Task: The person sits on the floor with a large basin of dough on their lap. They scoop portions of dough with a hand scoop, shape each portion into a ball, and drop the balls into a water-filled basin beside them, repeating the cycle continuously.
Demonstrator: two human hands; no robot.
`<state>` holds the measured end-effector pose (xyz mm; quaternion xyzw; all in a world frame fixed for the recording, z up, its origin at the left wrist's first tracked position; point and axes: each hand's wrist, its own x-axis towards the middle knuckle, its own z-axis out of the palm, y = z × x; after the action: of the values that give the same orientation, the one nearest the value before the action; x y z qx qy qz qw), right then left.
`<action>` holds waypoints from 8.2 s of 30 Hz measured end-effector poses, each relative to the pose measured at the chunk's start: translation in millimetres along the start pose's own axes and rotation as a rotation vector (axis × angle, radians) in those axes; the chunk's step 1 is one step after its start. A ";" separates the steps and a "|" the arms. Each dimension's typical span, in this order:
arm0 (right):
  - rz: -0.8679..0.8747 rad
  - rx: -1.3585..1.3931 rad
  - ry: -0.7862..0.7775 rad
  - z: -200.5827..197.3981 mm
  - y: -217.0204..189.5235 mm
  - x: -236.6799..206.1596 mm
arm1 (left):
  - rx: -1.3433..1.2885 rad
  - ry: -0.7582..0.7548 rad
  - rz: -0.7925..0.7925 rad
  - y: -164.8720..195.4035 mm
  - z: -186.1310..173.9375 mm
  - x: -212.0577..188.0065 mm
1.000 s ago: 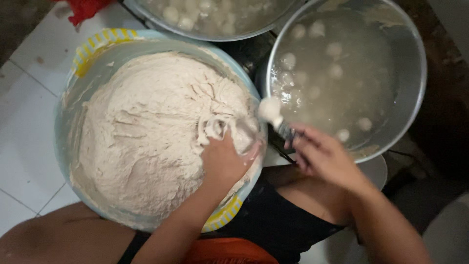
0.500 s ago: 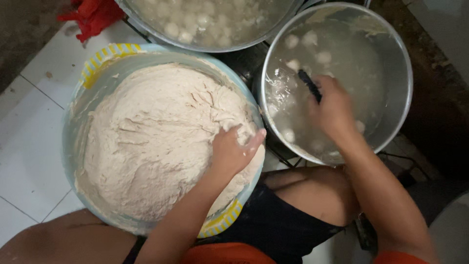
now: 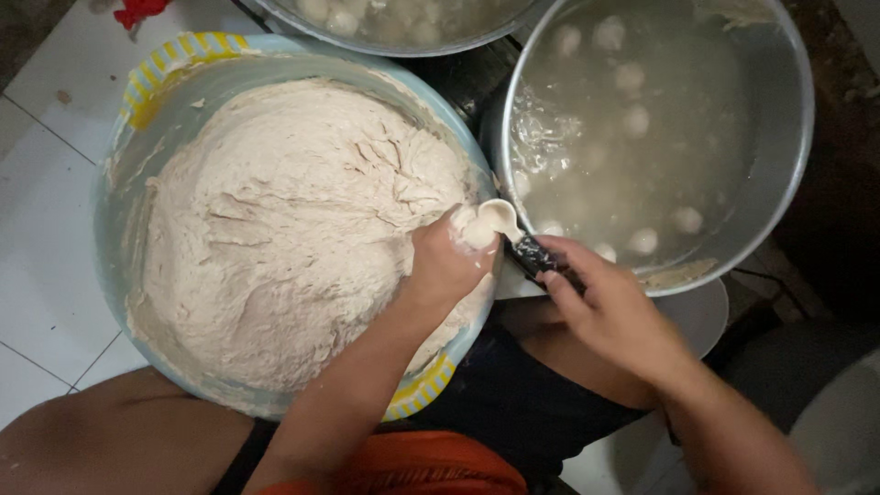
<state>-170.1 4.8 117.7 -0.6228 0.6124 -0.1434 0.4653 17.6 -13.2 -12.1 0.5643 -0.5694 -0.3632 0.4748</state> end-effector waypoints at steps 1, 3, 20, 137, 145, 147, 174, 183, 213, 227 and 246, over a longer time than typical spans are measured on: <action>-0.097 -0.050 0.033 4.8 1.8 -3.3 | -0.025 -0.043 -0.042 -0.6 0.8 -0.1; -0.156 -0.050 0.023 10.2 7.2 -6.0 | 0.162 -0.113 -0.166 -0.8 5.8 1.8; 0.219 -0.108 0.318 -43.6 43.4 -6.0 | 0.211 0.011 0.007 4.1 -3.3 -1.1; 0.206 0.219 -0.106 6.5 25.1 -34.1 | 0.418 -0.319 -0.118 17.5 14.2 -14.7; -0.063 -0.306 0.332 -31.4 49.7 -43.4 | 0.522 -0.208 -0.063 15.9 -1.2 -12.7; 0.088 -0.367 0.342 -42.3 51.3 -41.4 | 0.417 -0.149 0.025 12.4 -1.9 -15.7; 0.206 0.231 -0.095 -9.9 53.6 -20.1 | 0.894 -0.446 -0.128 18.6 -35.6 13.5; -0.050 -0.677 0.442 -66.3 78.0 15.9 | 0.438 -0.355 -0.125 14.0 -44.2 -1.6; 0.245 0.378 -0.083 0.7 37.9 -40.6 | 0.483 -0.256 -0.116 22.4 2.6 -17.1; 0.372 -0.091 0.287 -37.2 46.1 -43.4 | 0.066 -0.089 -0.038 11.9 8.8 -29.7; 0.262 0.112 0.097 -13.4 56.7 -50.7 | 0.648 -0.147 -0.082 22.7 0.7 -20.4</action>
<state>-226.5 55.1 101.8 -0.5031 0.7012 -0.1453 0.4839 8.4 9.1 6.5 0.6806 -0.6649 -0.2219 0.2133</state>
